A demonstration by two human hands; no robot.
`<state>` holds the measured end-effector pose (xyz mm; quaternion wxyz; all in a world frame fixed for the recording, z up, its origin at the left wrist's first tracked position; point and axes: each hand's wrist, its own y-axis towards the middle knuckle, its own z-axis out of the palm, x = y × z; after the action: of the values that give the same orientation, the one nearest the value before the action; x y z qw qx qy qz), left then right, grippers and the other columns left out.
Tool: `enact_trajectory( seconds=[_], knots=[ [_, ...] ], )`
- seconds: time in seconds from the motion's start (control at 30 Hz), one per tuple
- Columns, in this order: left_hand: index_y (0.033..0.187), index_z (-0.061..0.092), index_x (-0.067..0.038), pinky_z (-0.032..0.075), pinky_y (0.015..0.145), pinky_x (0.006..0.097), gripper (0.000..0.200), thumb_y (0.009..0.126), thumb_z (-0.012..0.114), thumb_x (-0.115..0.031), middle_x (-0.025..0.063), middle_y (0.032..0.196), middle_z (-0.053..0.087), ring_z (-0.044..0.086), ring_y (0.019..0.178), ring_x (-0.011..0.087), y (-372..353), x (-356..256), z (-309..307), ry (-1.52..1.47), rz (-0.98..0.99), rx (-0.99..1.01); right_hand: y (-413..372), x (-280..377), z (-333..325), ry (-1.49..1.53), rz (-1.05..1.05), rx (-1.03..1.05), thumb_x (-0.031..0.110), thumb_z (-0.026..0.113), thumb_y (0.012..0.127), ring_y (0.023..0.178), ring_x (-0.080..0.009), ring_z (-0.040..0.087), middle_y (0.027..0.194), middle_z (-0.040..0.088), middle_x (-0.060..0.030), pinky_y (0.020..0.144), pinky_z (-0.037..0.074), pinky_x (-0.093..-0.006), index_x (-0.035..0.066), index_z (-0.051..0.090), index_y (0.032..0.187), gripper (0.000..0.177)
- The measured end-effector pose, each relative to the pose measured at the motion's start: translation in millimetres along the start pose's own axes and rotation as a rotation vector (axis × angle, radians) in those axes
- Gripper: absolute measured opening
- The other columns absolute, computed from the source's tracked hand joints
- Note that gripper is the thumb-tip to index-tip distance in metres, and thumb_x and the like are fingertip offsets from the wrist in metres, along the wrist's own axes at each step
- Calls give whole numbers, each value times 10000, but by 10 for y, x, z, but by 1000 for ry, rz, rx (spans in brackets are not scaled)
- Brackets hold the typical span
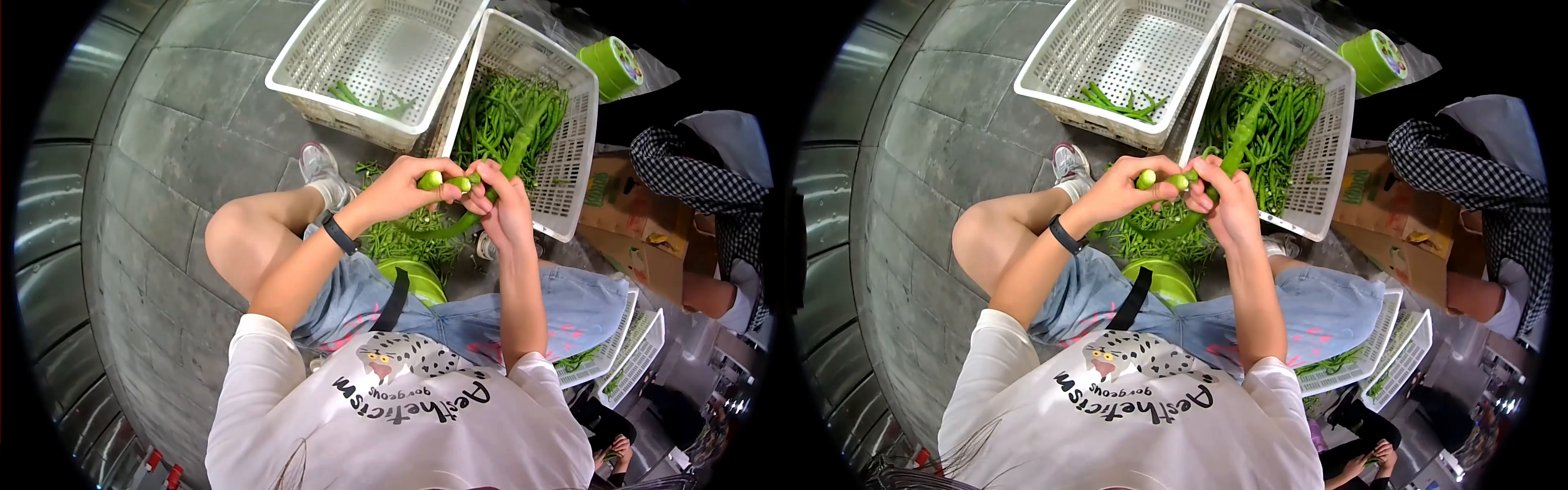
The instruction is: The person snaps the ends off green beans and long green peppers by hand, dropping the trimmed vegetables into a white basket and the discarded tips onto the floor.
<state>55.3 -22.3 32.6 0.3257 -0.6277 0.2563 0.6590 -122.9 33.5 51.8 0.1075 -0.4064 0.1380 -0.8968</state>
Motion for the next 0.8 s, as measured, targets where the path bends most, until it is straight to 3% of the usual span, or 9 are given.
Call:
enact_trajectory(
  seconds=[0.13, 0.2, 0.33, 0.37, 0.4, 0.5, 0.6, 0.73, 0.8],
  knots=[
    [1054, 568, -27, 444, 587, 241, 207, 906, 584, -171, 31, 763, 583, 537, 636, 96, 32, 14, -36, -273, 21, -32, 19, -23, -6, -5, 29, -35, 133, 569, 902, 482, -68, 395, 621, 500, -12, 451, 296, -216, -9, 578, 825, 162],
    [1013, 552, -47, 457, 655, 270, 265, 957, 483, -296, 4, 705, 520, 500, 630, 105, 53, -19, -209, -320, 49, -155, -1, -74, -94, -96, 18, -85, 140, 602, 884, 484, -64, 397, 619, 497, -4, 450, 296, -213, 3, 579, 823, 152],
    [1068, 498, -72, 428, 779, 319, 369, 988, 350, -401, -52, 684, 375, 425, 624, 80, 73, -93, -566, -869, 130, -322, -105, -311, -289, -344, 96, -133, 157, 680, 832, 500, -51, 405, 636, 492, 17, 459, 307, -201, 28, 577, 813, 167],
    [1095, 484, -61, 416, 681, 262, 317, 986, 396, -345, -49, 713, 365, 407, 621, 69, 58, -127, -611, -943, 147, -355, -132, -409, -280, -451, 114, -155, 176, 712, 808, 519, -44, 412, 673, 494, 32, 469, 324, -194, 40, 566, 849, 204],
    [1101, 482, -54, 401, 649, 245, 299, 979, 421, -320, -48, 716, 366, 404, 621, 66, 51, -83, -680, -971, 150, -340, -160, -491, -283, -508, 134, -120, 200, 702, 821, 573, -47, 433, 778, 509, 15, 503, 359, -203, 36, 537, 1018, 305],
    [1109, 498, -17, 316, 519, 187, 249, 929, 539, -183, -48, 701, 379, 385, 597, 54, 45, 25, -757, -1056, 122, -375, -184, -651, -241, -395, 36, -21, 200, 543, 933, 683, -76, 485, 923, 498, -34, 596, 405, -221, 51, 406, 1241, 368],
    [1059, 549, -10, 317, 512, 195, 215, 899, 574, -150, -48, 677, 411, 380, 561, 54, 47, 32, -641, -674, -102, -440, -169, -564, -161, -306, 33, -58, 164, 442, 973, 716, -107, 478, 925, 507, -45, 633, 425, -249, 72, 407, 1240, 285],
    [985, 626, -30, 403, 550, 210, 243, 819, 695, -194, -9, 786, 586, 510, 629, 62, 45, -17, -119, -249, -236, -324, -126, -548, -58, -248, -14, -139, 143, 545, 928, 762, -103, 569, 866, 569, -47, 671, 514, -276, 52, 476, 1045, 163],
    [985, 624, -25, 439, 588, 213, 272, 787, 730, -179, 1, 839, 618, 547, 687, 65, 26, 27, 37, -278, -258, -305, -90, -564, -14, -274, -99, -94, 102, 600, 889, 817, -109, 577, 855, 592, -38, 740, 512, -277, 44, 489, 973, 150]
  ],
)
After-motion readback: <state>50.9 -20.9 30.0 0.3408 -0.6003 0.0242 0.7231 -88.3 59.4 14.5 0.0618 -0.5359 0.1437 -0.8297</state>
